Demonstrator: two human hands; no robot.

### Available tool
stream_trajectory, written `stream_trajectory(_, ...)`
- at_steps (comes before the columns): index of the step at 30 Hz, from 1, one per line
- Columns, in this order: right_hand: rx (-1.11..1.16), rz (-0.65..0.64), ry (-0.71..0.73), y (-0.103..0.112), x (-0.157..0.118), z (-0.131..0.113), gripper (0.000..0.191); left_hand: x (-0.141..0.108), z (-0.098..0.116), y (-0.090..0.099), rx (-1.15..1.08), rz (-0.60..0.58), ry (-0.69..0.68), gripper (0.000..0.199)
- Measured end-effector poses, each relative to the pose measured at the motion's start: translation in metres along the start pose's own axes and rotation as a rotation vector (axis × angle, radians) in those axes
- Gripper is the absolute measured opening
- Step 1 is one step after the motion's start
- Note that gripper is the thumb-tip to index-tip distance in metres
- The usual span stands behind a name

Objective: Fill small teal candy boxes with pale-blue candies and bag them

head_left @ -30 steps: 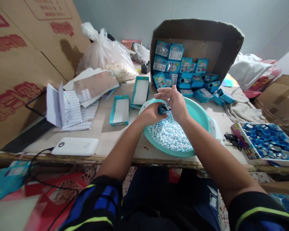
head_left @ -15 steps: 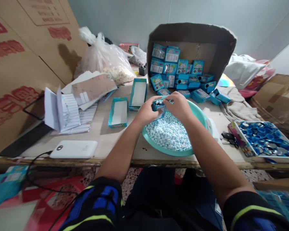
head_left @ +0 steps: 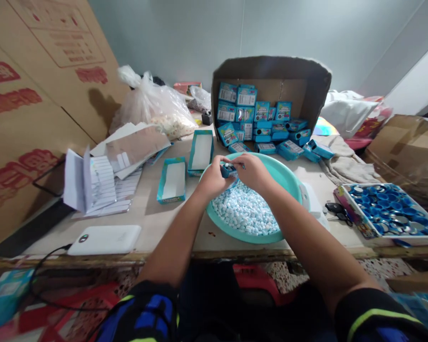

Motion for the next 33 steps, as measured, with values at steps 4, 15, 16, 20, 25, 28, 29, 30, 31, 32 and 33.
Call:
stream_trajectory(4,0.14,0.044,-0.102,-0.003,0.001,0.004,0.02,-0.002,-0.002,0.001,0.05,0.004,0.029,0.053)
stream_trajectory(15,0.529,0.092,-0.095,-0.009,-0.005,0.005,0.037,-0.001,-0.002,-0.004,-0.195,-0.005,-0.037,0.079)
stream_trajectory(16,0.523,0.068,-0.05,-0.008,-0.005,0.002,0.039,0.0,-0.001,-0.003,-0.186,-0.006,-0.046,0.079)
stream_trajectory(20,0.365,0.037,0.116,0.0,-0.005,-0.004,0.046,0.002,-0.002,0.001,-0.139,0.033,-0.039,0.074)
stream_trajectory(25,0.205,-0.021,0.095,0.008,-0.007,0.003,0.062,0.002,-0.01,0.0,-0.296,0.106,-0.052,0.086)
stream_trajectory(28,0.23,0.009,0.027,0.011,-0.008,0.001,0.05,0.001,-0.013,-0.002,-0.366,0.141,-0.104,0.094)
stream_trajectory(29,0.223,0.046,-0.003,0.012,-0.008,-0.001,0.045,0.0,-0.013,-0.002,-0.361,0.166,-0.121,0.093)
stream_trajectory(30,0.208,0.086,-0.03,0.013,-0.009,-0.002,0.041,0.0,-0.013,-0.002,-0.345,0.194,-0.134,0.092)
stream_trajectory(31,0.187,0.121,-0.05,0.012,-0.008,-0.004,0.037,-0.001,-0.014,-0.001,-0.319,0.215,-0.138,0.093)
stream_trajectory(32,0.162,0.147,-0.064,0.011,-0.008,-0.005,0.033,-0.001,-0.014,-0.001,-0.289,0.219,-0.133,0.097)
stream_trajectory(33,0.134,0.166,-0.073,0.01,-0.007,-0.005,0.03,-0.001,-0.015,-0.002,-0.258,0.201,-0.119,0.103)
Point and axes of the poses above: each hand's wrist, its own x-axis towards the middle knuckle, its own y-axis out of the back of the hand, z = x × y, the point moved 3 cm from there along x, towards the middle knuckle, and after that the axes turned 8 degrees about z, right-handed, at the moved point
